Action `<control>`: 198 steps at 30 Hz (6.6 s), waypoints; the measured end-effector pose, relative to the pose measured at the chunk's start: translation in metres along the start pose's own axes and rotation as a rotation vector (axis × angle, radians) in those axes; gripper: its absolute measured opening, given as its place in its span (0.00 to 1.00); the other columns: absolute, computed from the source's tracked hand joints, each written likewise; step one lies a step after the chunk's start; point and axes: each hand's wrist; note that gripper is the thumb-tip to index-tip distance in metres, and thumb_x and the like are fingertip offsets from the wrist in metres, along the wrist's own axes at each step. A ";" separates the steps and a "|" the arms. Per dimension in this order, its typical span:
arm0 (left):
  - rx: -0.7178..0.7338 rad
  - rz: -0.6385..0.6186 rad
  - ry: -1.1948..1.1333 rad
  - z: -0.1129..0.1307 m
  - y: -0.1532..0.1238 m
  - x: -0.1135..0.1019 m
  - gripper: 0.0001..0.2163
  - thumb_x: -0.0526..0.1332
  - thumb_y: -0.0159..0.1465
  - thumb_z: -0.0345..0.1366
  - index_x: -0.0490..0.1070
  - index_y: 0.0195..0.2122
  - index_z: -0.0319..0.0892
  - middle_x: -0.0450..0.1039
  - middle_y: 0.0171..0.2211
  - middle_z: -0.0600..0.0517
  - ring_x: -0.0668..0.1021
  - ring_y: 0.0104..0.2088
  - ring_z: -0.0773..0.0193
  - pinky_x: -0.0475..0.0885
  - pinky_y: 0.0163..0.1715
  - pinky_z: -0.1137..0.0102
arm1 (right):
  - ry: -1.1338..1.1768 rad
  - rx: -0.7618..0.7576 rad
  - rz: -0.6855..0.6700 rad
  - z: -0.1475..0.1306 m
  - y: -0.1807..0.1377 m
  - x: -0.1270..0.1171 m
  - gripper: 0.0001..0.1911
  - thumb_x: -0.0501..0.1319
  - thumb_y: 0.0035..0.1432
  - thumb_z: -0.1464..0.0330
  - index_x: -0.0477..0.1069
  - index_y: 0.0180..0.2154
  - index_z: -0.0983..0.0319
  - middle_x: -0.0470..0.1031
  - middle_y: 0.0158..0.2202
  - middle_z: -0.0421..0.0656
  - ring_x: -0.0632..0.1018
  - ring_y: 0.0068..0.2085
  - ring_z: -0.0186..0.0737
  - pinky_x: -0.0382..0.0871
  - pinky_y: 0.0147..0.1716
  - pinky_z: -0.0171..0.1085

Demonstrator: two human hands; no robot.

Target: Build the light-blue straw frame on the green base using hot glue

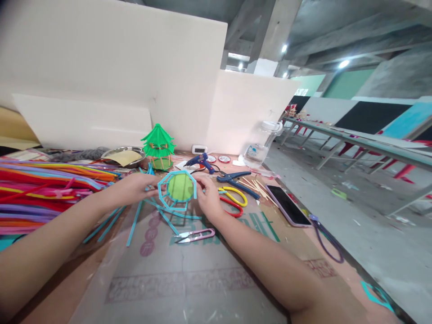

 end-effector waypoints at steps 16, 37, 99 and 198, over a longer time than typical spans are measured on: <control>-0.039 0.251 -0.045 -0.006 0.001 0.005 0.14 0.55 0.67 0.40 0.78 0.46 0.43 0.80 0.42 0.48 0.79 0.41 0.57 0.69 0.39 0.69 | -0.043 -0.055 -0.037 -0.004 -0.003 0.003 0.10 0.57 0.64 0.65 0.76 0.41 0.59 0.77 0.38 0.44 0.76 0.39 0.41 0.70 0.40 0.40; -0.039 0.258 -0.033 -0.005 0.000 0.005 0.14 0.56 0.66 0.40 0.78 0.47 0.45 0.80 0.41 0.49 0.79 0.40 0.58 0.69 0.38 0.70 | -0.046 -0.065 -0.038 -0.005 -0.003 0.002 0.10 0.57 0.64 0.66 0.76 0.41 0.59 0.77 0.39 0.44 0.76 0.40 0.42 0.70 0.41 0.40; -0.361 0.044 -0.046 0.002 -0.005 -0.029 0.17 0.55 0.61 0.45 0.80 0.44 0.47 0.82 0.39 0.53 0.80 0.36 0.58 0.71 0.36 0.71 | -0.567 0.018 -0.569 0.005 0.044 -0.086 0.07 0.65 0.56 0.66 0.77 0.39 0.58 0.78 0.34 0.42 0.75 0.33 0.41 0.65 0.32 0.37; 0.231 0.431 0.148 0.039 -0.006 -0.018 0.08 0.58 0.64 0.31 0.77 0.37 0.46 0.73 0.47 0.48 0.71 0.53 0.52 0.63 0.55 0.54 | -0.249 0.078 -0.311 -0.037 -0.016 0.029 0.15 0.58 0.64 0.61 0.80 0.44 0.59 0.76 0.21 0.38 0.74 0.24 0.35 0.62 0.27 0.31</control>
Point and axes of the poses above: each hand's wrist, its own y-axis towards the middle knuckle, its own x-axis out of the palm, z = x × y
